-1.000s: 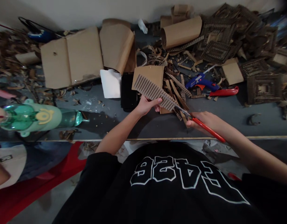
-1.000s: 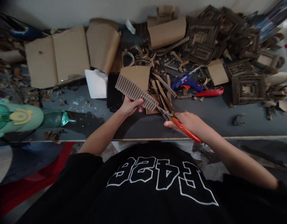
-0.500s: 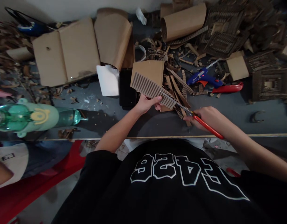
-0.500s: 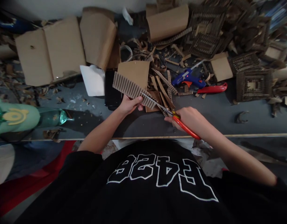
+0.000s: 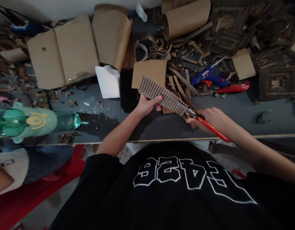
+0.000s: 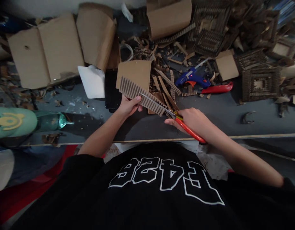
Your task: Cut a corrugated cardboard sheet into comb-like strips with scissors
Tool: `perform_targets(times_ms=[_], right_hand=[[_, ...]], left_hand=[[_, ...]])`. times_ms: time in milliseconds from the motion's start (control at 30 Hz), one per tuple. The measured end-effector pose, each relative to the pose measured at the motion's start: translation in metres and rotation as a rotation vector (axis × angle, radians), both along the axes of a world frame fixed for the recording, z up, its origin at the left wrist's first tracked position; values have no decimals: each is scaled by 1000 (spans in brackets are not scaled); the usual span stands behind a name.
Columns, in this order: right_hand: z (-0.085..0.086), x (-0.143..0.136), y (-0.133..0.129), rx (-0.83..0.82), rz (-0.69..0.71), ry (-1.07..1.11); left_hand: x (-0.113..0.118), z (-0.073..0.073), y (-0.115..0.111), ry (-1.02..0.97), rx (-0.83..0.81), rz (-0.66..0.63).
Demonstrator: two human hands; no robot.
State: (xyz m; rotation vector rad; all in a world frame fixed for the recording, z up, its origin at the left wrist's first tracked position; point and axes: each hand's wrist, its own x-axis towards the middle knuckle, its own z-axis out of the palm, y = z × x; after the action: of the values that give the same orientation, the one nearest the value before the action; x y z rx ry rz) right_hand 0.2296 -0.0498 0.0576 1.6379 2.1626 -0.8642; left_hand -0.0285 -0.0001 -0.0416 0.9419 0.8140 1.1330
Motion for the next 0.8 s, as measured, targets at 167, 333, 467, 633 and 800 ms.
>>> perform_targets(times_ms=[167, 333, 467, 633, 800], right_hand=[[-5, 3, -1, 43, 44, -46], [-2, 4, 2, 26, 18, -48], [2, 1, 3, -36, 63, 28], [-3, 2, 7, -24, 50, -3], [-1, 8, 7, -92, 85, 105]], left_hand=[[1, -3, -1, 23, -20, -43], [1, -4, -2, 37, -32, -59], [4, -1, -9, 47, -106, -167], [7, 4, -4, 12, -118, -87], [5, 8, 6, 21, -137, 28]])
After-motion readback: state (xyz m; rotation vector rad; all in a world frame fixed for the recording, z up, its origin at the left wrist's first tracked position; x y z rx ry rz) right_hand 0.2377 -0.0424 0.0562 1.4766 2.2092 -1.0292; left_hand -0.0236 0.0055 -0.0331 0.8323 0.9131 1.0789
